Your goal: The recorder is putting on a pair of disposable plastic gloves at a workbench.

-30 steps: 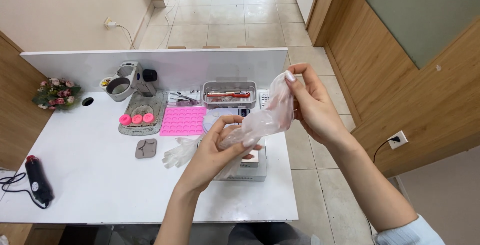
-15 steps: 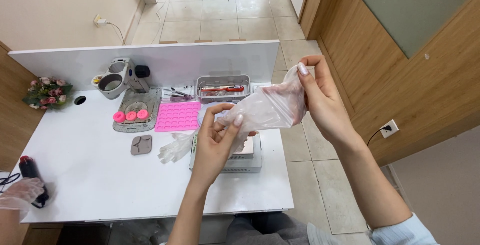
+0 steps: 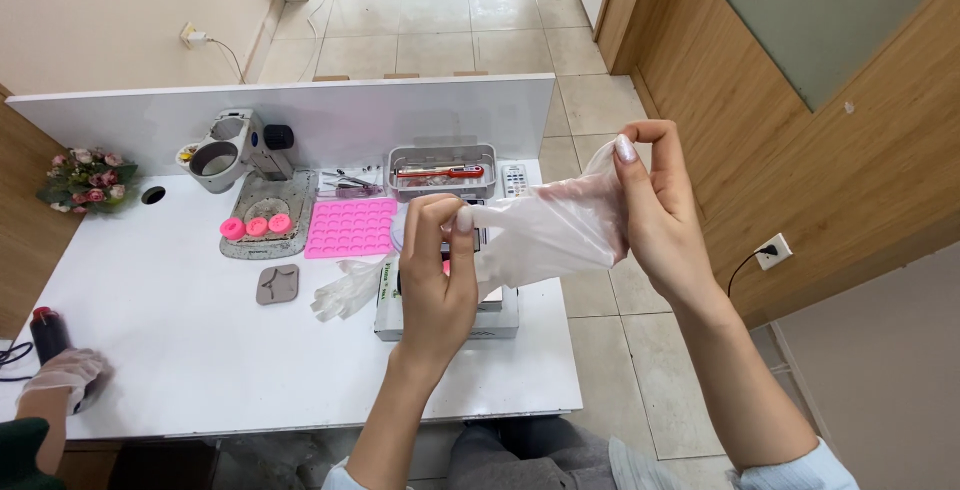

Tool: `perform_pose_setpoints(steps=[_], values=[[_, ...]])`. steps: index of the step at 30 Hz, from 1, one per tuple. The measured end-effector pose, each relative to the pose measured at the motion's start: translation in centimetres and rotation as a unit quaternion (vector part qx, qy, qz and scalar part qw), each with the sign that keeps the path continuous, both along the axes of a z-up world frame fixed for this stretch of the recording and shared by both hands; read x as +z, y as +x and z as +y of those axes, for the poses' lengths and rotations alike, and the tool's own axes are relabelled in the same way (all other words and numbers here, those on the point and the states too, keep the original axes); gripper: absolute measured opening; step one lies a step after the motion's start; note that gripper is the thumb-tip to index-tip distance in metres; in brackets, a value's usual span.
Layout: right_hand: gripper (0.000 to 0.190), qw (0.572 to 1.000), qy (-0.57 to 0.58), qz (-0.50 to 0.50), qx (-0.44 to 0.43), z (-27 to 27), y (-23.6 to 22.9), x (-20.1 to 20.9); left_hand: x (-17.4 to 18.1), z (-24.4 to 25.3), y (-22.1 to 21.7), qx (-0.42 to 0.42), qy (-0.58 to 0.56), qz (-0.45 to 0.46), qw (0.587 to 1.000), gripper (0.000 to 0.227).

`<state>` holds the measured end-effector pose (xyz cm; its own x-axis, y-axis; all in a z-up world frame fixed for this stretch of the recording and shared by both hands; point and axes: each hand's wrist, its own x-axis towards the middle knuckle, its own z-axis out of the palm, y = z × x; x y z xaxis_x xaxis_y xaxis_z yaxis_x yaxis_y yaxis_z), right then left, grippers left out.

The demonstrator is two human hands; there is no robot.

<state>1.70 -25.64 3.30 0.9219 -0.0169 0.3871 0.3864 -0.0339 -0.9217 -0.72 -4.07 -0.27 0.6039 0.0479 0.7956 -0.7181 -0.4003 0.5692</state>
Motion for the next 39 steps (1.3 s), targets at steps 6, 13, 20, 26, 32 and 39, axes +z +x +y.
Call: perform_pose_setpoints(steps=[6, 13, 20, 26, 32, 39], values=[[0.019, 0.999, -0.024, 0.024, -0.029, 0.5, -1.2, 1.5, -2.3, -0.6, 0.8, 0.102, 0.053, 0.004, 0.993, 0.007], [0.018, 0.966, -0.203, -0.061, -0.15, -1.6, -0.2, 1.0, 1.1, 1.5, 0.8, -0.067, -0.029, 0.196, 0.978, 0.01], [0.017, 0.997, -0.012, 0.021, -0.076, -1.9, 1.0, -0.6, -2.3, 1.3, 2.8, -0.189, -0.292, 0.289, 0.892, 0.031], [0.024, 0.966, -0.176, 0.135, -0.13, 0.8, -0.2, -1.5, -12.7, 0.3, 2.4, -0.229, -0.289, 0.511, 0.776, 0.047], [0.027, 0.896, -0.316, 0.271, -0.153, 1.3, -1.6, -5.3, -23.1, -0.7, 0.4, 0.004, -0.229, 0.461, 0.858, 0.033], [0.032, 0.853, -0.357, 0.378, -0.054, 4.3, -4.4, -6.4, -16.2, -5.2, -3.9, -0.049, -0.178, 0.512, 0.839, 0.021]])
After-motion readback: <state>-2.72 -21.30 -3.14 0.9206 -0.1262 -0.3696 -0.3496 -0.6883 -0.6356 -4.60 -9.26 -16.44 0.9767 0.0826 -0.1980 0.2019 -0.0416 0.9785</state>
